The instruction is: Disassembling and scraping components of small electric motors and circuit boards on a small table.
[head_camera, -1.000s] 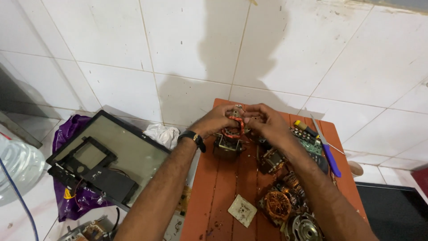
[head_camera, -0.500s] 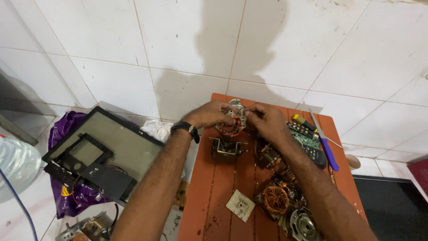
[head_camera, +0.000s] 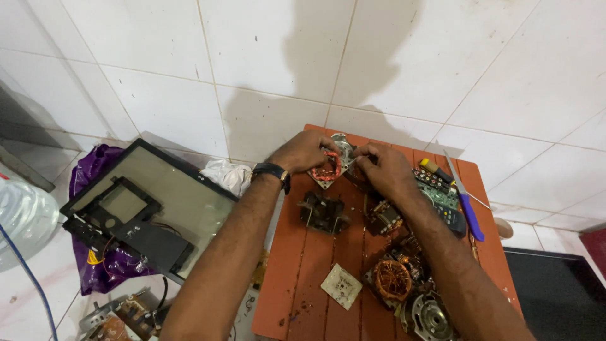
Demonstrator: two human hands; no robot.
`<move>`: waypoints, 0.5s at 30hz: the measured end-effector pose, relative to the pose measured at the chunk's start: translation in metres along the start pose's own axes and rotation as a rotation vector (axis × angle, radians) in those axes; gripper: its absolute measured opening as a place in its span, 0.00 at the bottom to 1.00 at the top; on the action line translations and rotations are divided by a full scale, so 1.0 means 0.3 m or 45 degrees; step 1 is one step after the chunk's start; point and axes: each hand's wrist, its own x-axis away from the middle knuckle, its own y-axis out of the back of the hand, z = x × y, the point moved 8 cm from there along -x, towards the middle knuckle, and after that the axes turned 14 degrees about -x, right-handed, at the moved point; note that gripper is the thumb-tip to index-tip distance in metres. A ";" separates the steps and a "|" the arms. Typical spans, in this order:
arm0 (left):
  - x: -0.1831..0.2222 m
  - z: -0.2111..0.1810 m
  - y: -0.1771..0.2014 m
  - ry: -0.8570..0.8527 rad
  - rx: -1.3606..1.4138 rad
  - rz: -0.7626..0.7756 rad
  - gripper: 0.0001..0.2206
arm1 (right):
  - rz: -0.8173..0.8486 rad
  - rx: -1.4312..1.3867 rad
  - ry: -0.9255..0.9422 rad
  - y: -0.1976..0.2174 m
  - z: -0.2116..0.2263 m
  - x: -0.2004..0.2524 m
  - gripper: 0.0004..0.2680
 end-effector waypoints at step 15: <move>-0.043 -0.008 -0.013 -0.013 -0.191 0.051 0.17 | 0.159 0.057 0.109 -0.022 0.074 0.011 0.06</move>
